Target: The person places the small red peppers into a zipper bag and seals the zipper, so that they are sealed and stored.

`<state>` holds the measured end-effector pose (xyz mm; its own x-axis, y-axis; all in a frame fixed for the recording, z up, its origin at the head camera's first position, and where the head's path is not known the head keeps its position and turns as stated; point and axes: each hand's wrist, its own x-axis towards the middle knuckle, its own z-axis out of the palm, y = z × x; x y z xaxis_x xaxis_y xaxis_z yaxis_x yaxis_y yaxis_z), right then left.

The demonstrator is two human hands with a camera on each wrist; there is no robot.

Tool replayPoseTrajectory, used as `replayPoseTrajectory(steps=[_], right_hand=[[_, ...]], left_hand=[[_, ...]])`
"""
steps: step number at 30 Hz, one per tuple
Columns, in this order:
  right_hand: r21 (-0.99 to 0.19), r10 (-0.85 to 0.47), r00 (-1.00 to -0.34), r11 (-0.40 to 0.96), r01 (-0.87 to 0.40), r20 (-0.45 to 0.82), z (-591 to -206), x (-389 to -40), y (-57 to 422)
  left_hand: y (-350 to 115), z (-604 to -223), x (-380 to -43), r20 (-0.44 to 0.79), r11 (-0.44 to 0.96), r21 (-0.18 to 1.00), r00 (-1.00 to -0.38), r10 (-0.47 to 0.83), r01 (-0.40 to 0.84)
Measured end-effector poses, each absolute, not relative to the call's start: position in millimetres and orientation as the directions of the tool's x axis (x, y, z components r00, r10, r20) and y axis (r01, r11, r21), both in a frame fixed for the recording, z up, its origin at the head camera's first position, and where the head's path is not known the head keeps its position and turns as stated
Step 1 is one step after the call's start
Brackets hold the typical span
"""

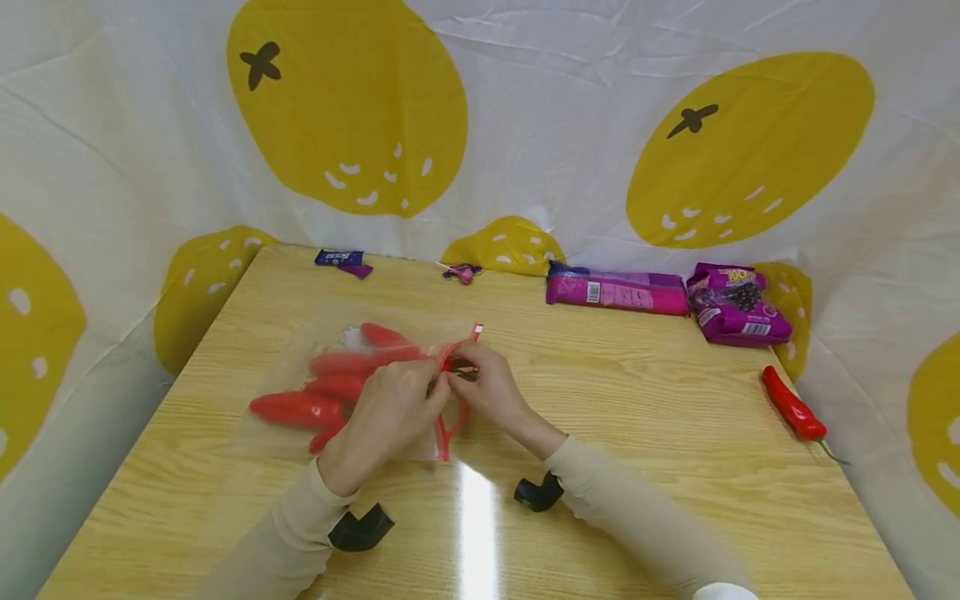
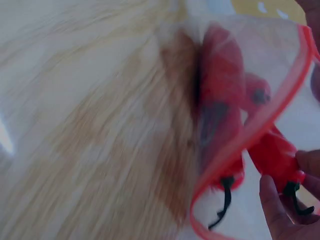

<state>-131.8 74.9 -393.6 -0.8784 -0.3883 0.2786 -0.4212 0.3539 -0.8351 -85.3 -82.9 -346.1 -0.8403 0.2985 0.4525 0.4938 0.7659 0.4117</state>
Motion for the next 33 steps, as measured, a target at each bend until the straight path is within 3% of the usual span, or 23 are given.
replayPoseTrajectory(steps=[8, 13, 18, 21, 26, 29, 33], right_hand=[[-0.722, -0.351, -0.885, 0.520, -0.457, 0.307, -400.7, -138.7, 39.6], [-0.669, -0.379, -0.865, 0.553, -0.497, 0.328, -402.8, -139.3, 36.7], [-0.713, -0.424, -0.862, 0.511, -0.480, 0.277, -402.1, -131.9, 60.6], [-0.718, -0.435, -0.850, 0.485, -0.500, 0.297, -399.0, -123.7, 95.2], [-0.558, -0.318, -0.862, 0.662, -0.500, 0.395, -392.1, -120.0, 185.9], [-0.419, -0.200, -0.862, 0.808, -0.413, 0.465, -389.4, -125.6, 255.9], [-0.265, -0.040, -0.869, 0.944, -0.194, 0.493, -388.2, -128.4, 353.8]], left_hand=[[-80.8, -349.4, -84.4, 0.486, 0.764, 0.406, -0.826, 0.285, 0.502], [-80.9, -349.3, -83.2, 0.477, 0.768, 0.415, -0.836, 0.273, 0.488], [-81.8, -349.1, -83.1, 0.480, 0.760, 0.418, -0.831, 0.280, 0.498], [-82.5, -347.8, -83.8, 0.481, 0.755, 0.418, -0.828, 0.287, 0.505], [-83.2, -345.5, -85.2, 0.469, 0.752, 0.430, -0.836, 0.286, 0.499], [-84.2, -344.5, -85.6, 0.453, 0.754, 0.435, -0.843, 0.289, 0.492], [-85.5, -344.4, -85.1, 0.426, 0.760, 0.442, -0.857, 0.290, 0.477]])
